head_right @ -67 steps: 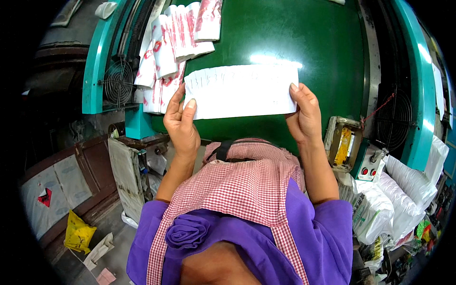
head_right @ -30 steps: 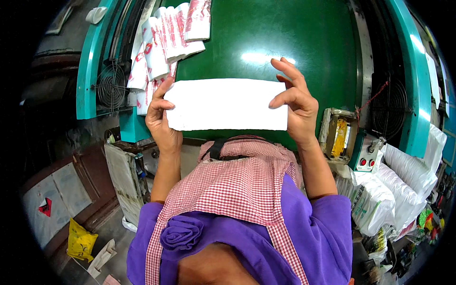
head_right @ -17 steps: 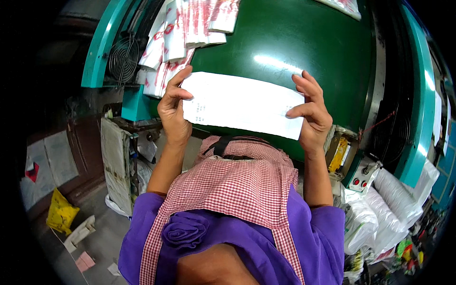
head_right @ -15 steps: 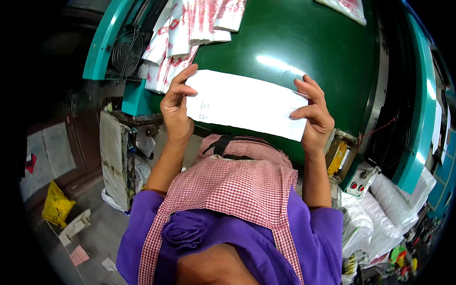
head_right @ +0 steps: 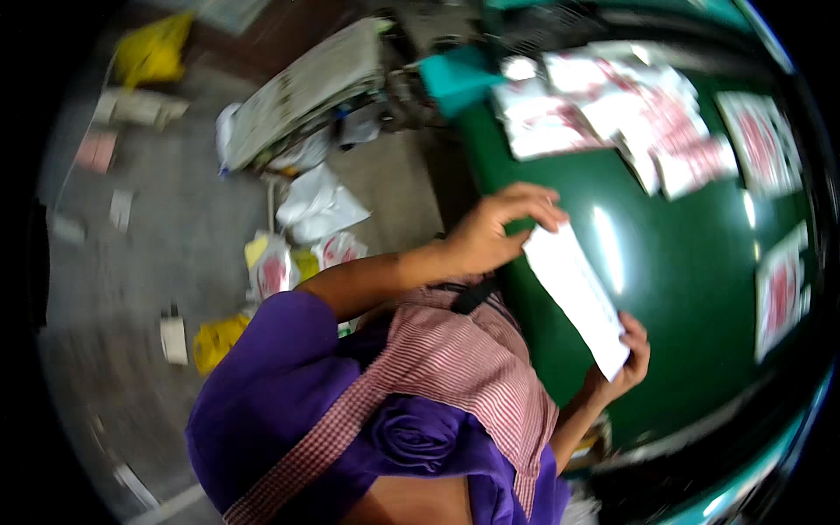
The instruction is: The person operates a machine to produce plastic bags, then manually folds the printed bags into compact bundles. They stack the folded bundles on a green table and place them into a large white sack for storage.
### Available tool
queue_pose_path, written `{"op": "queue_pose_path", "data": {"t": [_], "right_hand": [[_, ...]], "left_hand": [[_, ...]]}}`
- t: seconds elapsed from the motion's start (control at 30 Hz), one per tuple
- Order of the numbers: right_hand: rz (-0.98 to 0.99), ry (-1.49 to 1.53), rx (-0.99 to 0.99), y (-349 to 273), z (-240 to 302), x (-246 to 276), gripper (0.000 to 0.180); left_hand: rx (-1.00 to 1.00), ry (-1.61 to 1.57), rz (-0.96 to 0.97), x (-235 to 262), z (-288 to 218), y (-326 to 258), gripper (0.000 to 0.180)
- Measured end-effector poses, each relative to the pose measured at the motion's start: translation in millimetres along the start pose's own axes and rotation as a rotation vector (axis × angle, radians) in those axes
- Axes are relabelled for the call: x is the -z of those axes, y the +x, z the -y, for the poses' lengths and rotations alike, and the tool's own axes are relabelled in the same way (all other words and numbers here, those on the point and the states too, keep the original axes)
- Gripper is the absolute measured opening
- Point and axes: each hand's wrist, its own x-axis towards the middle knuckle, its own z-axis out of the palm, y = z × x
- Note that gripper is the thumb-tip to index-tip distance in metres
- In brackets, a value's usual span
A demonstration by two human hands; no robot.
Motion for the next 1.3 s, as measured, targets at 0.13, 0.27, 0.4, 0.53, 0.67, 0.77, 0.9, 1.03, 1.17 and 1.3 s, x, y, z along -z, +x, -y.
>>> {"op": "queue_pose_path", "data": {"t": [0.13,0.27,0.4,0.53,0.67,0.77,0.9,1.03,1.17,1.3], "right_hand": [[0.063,0.008,-0.31,-2.4,-1.6,-42.3,0.013],[0.152,0.085,-0.447,1.9,-8.6,-94.5,0.02],[0.184,0.076,-0.482,12.3,-15.2,-159.1,0.023],[0.169,0.088,-0.575,18.3,-44.8,-232.4,0.021],[0.228,0.109,-0.732,19.6,-70.7,-359.2,0.018],[0.414,0.09,-0.824,19.4,-77.1,-441.7,0.019],[0.605,0.058,-0.85,27.6,-81.8,-519.3,0.02],[0.729,-0.034,-0.857,43.9,-100.3,-561.9,0.017],[0.772,0.011,-0.801,67.5,-116.7,-603.3,0.015],[0.823,0.014,-0.748,84.2,-125.4,-637.3,0.014]], "left_hand": [[0.381,-0.165,-0.115,40.6,23.7,-38.5,0.02],[0.491,-0.272,-0.312,94.2,74.3,-64.9,0.021],[0.589,-0.455,-0.661,185.4,147.2,-82.8,0.018],[0.706,-0.517,-1.027,313.8,202.7,-101.8,0.018],[0.803,-0.486,-1.325,433.2,279.3,-162.7,0.021],[0.844,-0.531,-1.607,500.4,287.7,-199.5,0.026],[0.705,-0.628,-1.94,568.4,315.4,-264.6,0.024],[0.594,-0.726,-2.149,608.0,331.3,-298.0,0.022],[0.509,-0.751,-2.264,643.9,351.3,-328.9,0.023],[0.44,-0.689,-2.392,684.4,356.1,-327.2,0.024]]}}
